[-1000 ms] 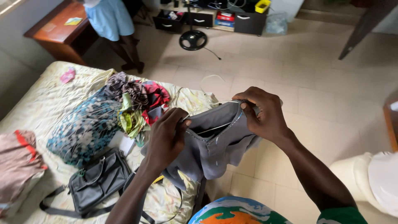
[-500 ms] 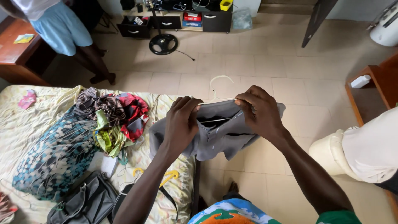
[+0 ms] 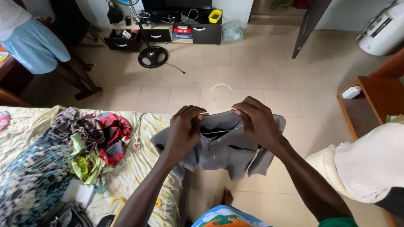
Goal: Putting a grey long-sleeved shirt onto a white plastic hanger.
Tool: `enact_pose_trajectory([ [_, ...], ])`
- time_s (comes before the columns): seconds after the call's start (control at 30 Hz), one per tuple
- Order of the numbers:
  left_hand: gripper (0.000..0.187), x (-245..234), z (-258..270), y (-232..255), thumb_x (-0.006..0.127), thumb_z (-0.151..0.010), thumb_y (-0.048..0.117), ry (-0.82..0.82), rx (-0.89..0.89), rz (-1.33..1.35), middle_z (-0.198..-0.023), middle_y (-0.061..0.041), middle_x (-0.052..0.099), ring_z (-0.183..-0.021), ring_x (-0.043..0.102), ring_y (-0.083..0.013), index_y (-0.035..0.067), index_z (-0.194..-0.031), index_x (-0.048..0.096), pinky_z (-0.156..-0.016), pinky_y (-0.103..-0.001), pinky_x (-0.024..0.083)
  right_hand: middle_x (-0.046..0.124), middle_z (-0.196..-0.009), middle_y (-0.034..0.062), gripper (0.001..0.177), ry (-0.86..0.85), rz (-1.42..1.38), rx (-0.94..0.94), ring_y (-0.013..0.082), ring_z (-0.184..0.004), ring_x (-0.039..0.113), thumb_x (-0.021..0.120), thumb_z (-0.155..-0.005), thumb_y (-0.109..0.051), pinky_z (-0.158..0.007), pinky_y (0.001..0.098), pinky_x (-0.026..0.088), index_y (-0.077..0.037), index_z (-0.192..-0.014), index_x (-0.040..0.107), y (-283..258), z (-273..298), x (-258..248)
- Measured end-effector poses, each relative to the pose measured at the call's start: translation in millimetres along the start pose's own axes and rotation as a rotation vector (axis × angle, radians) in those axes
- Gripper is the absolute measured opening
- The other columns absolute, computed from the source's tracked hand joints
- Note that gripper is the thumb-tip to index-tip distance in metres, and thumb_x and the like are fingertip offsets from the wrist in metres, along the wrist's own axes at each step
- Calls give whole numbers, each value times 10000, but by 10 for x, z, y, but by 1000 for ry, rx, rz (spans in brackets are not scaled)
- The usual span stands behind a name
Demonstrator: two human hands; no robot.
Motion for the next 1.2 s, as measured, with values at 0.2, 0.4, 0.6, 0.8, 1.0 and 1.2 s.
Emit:
enact_pose_trajectory([
  [0.2,53,455,-306,1,660,-925,28,-36,-119,45,-802,-134,657,-632,594,-278,15,-956,701,-596,-375,469,626,-884,71,167,3,-61,19,153,-642,571,673,-939,55,-532,321,425,-15,-1084,712,535,-47,-264],
  [0.4,51,793,-527,13,671,-941,40,-118,-110,4,-824,-137,675,-661,616,-293,29,-963,715,-598,-382,464,638,-869,59,145,11,-79,48,152,-652,584,690,-930,47,-534,310,446,-21,-1055,713,900,-21,-479],
  [0.6,124,1020,-740,-41,683,-919,7,-183,-53,23,-883,-139,710,-719,669,-295,45,-1027,730,-627,-392,508,641,-869,58,155,33,-44,72,144,-674,604,697,-906,57,-534,300,456,-19,-1040,711,1115,-4,-655],
  [0.8,245,1248,-971,-150,648,-888,-55,-288,-83,41,-926,-145,708,-715,694,-290,59,-1093,721,-633,-402,535,643,-866,54,148,47,-15,132,138,-662,612,713,-907,58,-509,291,459,-26,-1029,713,1356,-17,-763],
  [1.0,293,1455,-1254,-358,620,-882,-91,-298,51,88,-927,-156,695,-804,675,-321,58,-1115,718,-695,-424,524,670,-886,61,187,84,39,240,151,-658,653,695,-885,98,-498,304,469,-24,-1025,723,1490,-107,-869],
  [1.2,330,1592,-1707,-617,606,-842,-94,-304,139,151,-903,-159,690,-828,655,-339,56,-1109,728,-717,-436,512,692,-940,61,318,149,131,196,170,-729,704,653,-790,152,-575,285,544,-31,-1044,712,1693,-368,-932],
])
Point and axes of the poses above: each hand's wrist, its own z-axis away from the middle knuckle, its own x-axis out of the palm, y = z × x, the point moved 3 cm from there along -z, towards the middle knuckle
